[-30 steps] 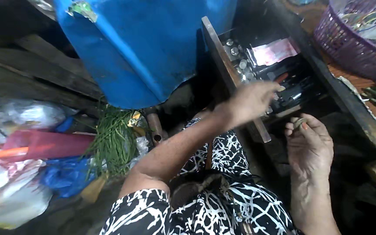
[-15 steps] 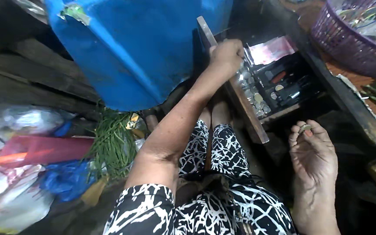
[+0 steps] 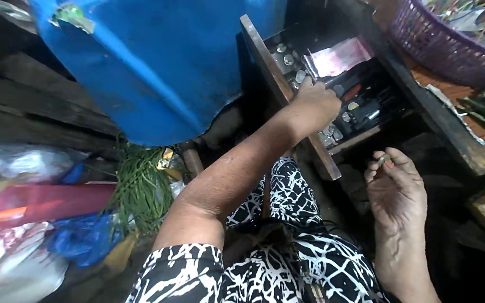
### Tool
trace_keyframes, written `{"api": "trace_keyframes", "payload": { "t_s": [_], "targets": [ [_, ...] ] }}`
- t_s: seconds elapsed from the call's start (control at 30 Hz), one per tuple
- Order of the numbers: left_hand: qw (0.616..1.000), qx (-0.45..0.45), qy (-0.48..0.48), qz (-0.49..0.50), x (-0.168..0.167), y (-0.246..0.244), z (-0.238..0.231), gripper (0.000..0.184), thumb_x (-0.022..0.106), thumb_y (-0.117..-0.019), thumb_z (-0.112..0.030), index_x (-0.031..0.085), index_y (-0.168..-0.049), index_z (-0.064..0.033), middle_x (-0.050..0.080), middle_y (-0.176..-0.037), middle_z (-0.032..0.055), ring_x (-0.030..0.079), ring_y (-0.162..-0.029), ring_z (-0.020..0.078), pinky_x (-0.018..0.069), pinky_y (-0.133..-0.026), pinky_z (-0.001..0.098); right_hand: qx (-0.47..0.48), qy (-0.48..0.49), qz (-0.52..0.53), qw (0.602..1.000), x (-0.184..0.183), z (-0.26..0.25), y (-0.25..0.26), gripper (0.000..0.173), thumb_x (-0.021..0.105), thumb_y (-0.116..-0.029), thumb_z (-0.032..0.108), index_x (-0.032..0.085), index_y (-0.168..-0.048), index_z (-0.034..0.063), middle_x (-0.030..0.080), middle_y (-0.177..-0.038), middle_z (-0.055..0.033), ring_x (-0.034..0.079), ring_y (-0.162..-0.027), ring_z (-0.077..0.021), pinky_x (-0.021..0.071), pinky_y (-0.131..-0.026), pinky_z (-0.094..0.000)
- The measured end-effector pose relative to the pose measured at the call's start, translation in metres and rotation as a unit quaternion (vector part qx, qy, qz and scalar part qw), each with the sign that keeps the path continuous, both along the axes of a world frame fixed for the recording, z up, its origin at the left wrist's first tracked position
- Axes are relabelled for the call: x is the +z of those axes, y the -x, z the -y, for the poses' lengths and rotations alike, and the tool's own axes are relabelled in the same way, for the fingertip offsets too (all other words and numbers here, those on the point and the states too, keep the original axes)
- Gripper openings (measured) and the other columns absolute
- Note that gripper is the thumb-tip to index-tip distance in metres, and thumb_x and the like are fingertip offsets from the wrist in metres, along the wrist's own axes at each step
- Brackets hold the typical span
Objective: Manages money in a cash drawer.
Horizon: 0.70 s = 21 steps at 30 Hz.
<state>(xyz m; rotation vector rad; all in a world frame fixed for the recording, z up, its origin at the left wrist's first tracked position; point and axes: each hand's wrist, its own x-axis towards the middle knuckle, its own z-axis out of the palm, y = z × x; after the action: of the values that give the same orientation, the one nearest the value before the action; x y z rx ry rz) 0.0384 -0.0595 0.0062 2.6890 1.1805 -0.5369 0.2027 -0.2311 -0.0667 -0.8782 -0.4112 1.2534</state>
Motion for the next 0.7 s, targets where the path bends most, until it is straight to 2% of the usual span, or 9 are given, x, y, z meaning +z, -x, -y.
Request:
{"api": "trace_keyframes", "payload": {
  "t_s": [0.13,0.17,0.27,0.4,0.5,0.63,0.7],
  "targets": [
    [0.999,0.002,-0.034,0.008,-0.001,-0.004,0.001,0.013,0.063,-0.0974,-0.010,0.075,-0.102,-0.0126,0.068,-0.120,0.0092,0.059,-0.121,0.0329,0.0350,-0.107,0.0632,0.009,0.001,0.014,1.000,0.002,-0.002,0.004,0.025,0.045,-0.0997,-0.002,0.067,-0.111,0.0056,0.074,-0.097,-0.0068,0.071,-0.080,-0.0120,0.0612,-0.075,-0.0255],
    [0.999,-0.002,-0.047,0.013,-0.003,-0.004,0.001,0.012,0.062,-0.0977,-0.010,0.074,-0.100,-0.0102,0.069,-0.118,0.0101,0.061,-0.118,0.0330,0.0364,-0.104,0.0625,0.010,-0.003,0.016,1.000,0.002,-0.002,0.005,0.025,0.047,-0.0993,-0.002,0.067,-0.110,0.0056,0.074,-0.095,-0.0069,0.071,-0.079,-0.0120,0.0610,-0.074,-0.0253],
    [0.998,-0.008,-0.057,-0.006,-0.002,-0.007,0.001,0.012,0.061,-0.0972,-0.006,0.073,-0.100,-0.0070,0.069,-0.115,0.0124,0.062,-0.115,0.0340,0.0378,-0.103,0.0624,0.010,-0.006,0.014,1.000,0.004,0.000,0.008,0.024,0.048,-0.0991,-0.003,0.067,-0.110,0.0052,0.074,-0.094,-0.0076,0.071,-0.078,-0.0124,0.0613,-0.074,-0.0260],
    [0.998,-0.017,-0.046,-0.024,0.001,-0.008,0.004,0.013,0.061,-0.0976,-0.007,0.073,-0.102,-0.0046,0.067,-0.122,0.0155,0.059,-0.120,0.0371,0.0363,-0.105,0.0643,0.012,0.012,0.013,1.000,0.004,0.002,0.010,0.024,0.045,-0.1001,-0.002,0.066,-0.110,0.0047,0.074,-0.097,-0.0078,0.071,-0.080,-0.0128,0.0613,-0.075,-0.0264],
    [0.998,-0.022,-0.038,-0.033,0.005,-0.009,0.008,0.014,0.060,-0.0980,-0.005,0.073,-0.103,-0.0053,0.067,-0.122,0.0141,0.058,-0.122,0.0358,0.0346,-0.107,0.0626,0.016,0.024,0.008,1.000,0.004,0.003,0.012,0.029,0.040,-0.1015,-0.004,0.064,-0.115,0.0039,0.074,-0.105,-0.0092,0.073,-0.089,-0.0154,0.0616,-0.082,-0.0291],
    [0.999,-0.022,-0.036,-0.033,0.004,-0.010,0.008,0.014,0.062,-0.0983,-0.008,0.073,-0.106,-0.0064,0.068,-0.123,0.0131,0.057,-0.124,0.0358,0.0344,-0.107,0.0624,0.025,0.023,-0.051,0.998,0.005,0.003,0.014,0.035,0.032,-0.1028,-0.005,0.057,-0.125,0.0026,0.072,-0.118,-0.0118,0.073,-0.108,-0.0224,0.0588,-0.099,-0.0392],
    [0.998,-0.012,-0.046,-0.030,0.001,-0.010,0.010,0.014,0.061,-0.0986,-0.009,0.074,-0.105,-0.0069,0.069,-0.120,0.0134,0.057,-0.124,0.0362,0.0349,-0.107,0.0636,0.033,0.021,-0.072,0.997,0.006,0.002,0.013,0.035,0.031,-0.1036,-0.004,0.054,-0.129,0.0022,0.071,-0.121,-0.0137,0.072,-0.112,-0.0252,0.0578,-0.101,-0.0419]
  ]
}}
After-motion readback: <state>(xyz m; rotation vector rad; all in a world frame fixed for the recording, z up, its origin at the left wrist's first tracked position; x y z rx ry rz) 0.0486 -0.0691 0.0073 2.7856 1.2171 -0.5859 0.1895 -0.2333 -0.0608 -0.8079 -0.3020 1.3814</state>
